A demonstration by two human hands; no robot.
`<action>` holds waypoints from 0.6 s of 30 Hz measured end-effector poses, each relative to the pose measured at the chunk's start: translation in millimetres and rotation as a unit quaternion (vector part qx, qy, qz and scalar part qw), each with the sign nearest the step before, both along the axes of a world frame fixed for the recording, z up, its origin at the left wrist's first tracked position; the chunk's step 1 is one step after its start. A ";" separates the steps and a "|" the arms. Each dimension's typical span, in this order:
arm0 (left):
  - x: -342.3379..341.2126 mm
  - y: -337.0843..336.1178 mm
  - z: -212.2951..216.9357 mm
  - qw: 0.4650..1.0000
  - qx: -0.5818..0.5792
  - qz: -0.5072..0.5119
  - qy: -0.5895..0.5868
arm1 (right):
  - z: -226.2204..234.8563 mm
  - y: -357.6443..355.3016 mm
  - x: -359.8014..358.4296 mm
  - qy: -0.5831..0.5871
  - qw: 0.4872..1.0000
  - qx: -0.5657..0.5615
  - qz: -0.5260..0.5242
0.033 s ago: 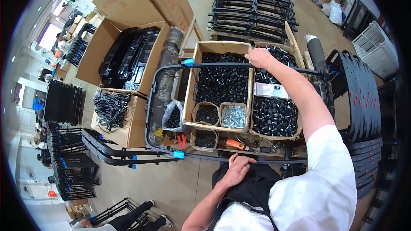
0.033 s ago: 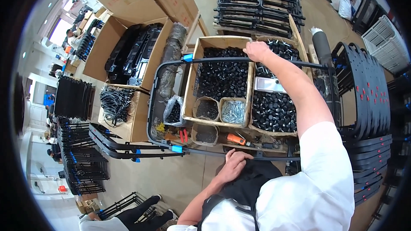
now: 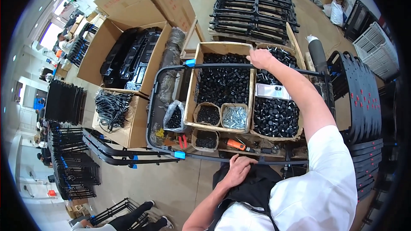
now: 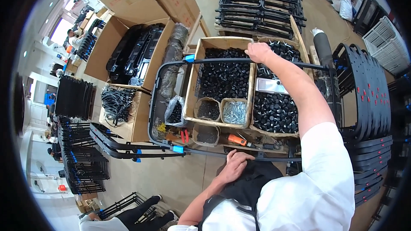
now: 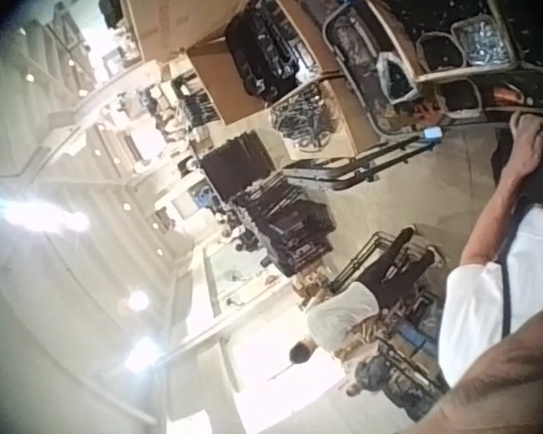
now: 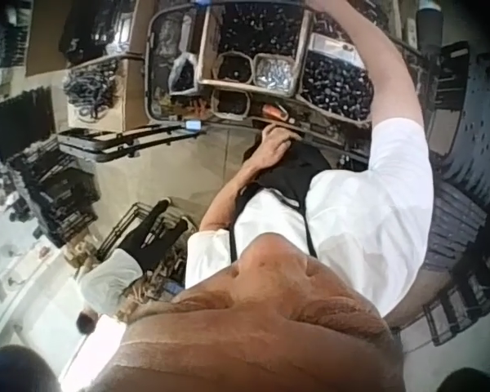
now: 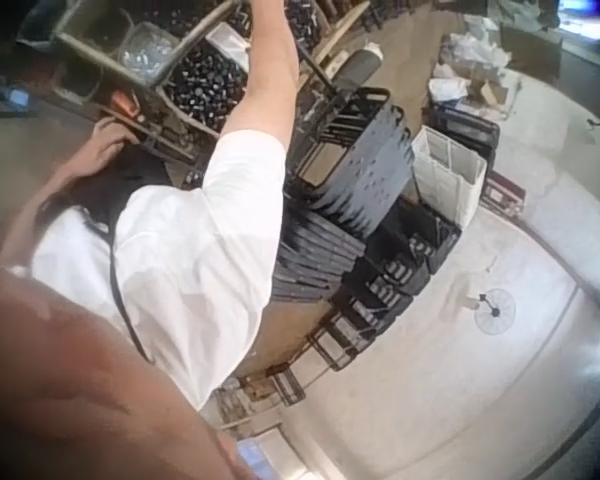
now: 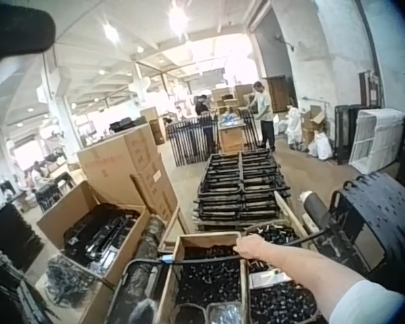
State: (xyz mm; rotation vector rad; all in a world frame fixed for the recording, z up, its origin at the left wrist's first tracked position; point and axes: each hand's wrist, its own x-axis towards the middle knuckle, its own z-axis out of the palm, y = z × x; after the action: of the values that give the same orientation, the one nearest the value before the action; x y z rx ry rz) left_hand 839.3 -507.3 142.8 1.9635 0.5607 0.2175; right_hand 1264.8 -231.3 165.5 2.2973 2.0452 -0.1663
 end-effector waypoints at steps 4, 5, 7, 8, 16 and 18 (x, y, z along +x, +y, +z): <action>3.4 -1.4 6.6 0.998 -0.020 0.064 0.013 | 17.9 -0.2 -6.3 0.030 0.998 -0.054 0.004; 2.6 0.1 7.9 0.998 -0.017 0.067 0.012 | 28.1 -3.8 -7.4 0.021 0.997 -0.075 0.024; 0.4 4.2 10.4 0.999 0.035 0.008 0.025 | 28.1 -3.6 -3.9 0.002 0.996 -0.087 0.036; 2.2 6.4 16.0 0.997 0.080 0.004 0.008 | 31.1 -3.9 -4.1 0.001 0.996 -0.083 0.038; -0.8 14.0 30.7 0.990 -0.048 -0.009 0.130 | 41.2 -1.4 -25.3 -0.044 0.995 -0.060 -0.059; 2.2 14.8 28.3 0.992 -0.057 -0.014 0.110 | 36.2 -2.5 -20.7 -0.063 0.995 -0.052 -0.065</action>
State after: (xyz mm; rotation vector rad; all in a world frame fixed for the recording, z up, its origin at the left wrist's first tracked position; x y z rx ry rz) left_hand 841.5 -492.5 171.1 1.8947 0.6724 -0.0484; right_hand 1244.1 -233.8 201.7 2.3151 1.7849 -0.1276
